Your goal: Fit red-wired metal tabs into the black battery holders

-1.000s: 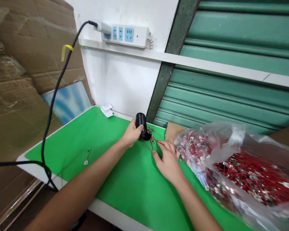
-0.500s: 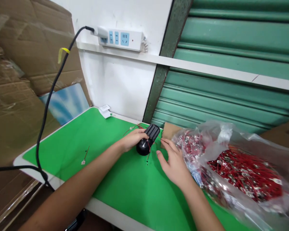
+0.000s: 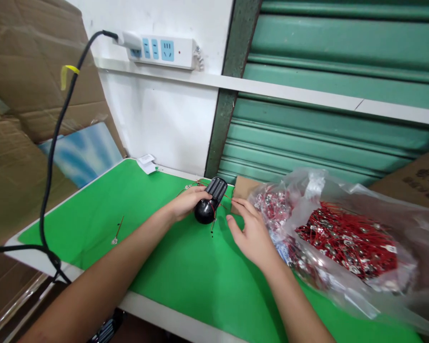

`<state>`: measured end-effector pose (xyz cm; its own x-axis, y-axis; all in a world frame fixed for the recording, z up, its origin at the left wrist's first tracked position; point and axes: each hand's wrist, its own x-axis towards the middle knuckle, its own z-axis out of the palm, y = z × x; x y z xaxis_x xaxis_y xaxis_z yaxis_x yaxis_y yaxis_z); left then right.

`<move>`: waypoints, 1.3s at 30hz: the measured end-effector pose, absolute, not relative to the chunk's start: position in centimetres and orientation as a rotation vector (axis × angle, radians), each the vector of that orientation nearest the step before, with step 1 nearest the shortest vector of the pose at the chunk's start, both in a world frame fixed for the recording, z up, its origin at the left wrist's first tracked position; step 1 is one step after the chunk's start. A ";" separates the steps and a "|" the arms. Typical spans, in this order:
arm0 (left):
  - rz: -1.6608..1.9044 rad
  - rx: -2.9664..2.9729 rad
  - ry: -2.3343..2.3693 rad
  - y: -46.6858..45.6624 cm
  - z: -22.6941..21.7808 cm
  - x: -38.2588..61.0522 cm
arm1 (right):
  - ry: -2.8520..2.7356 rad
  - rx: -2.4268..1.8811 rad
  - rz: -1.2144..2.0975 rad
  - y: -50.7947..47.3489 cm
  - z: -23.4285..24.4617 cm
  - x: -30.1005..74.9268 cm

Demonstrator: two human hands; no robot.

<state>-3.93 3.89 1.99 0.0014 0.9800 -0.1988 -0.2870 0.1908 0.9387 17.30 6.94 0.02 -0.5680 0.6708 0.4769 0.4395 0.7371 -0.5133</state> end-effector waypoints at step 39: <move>1.009 1.032 1.180 3.5 0.6 -1.6 | -2.137 -0.736 0.237 6.9 0.4 17.3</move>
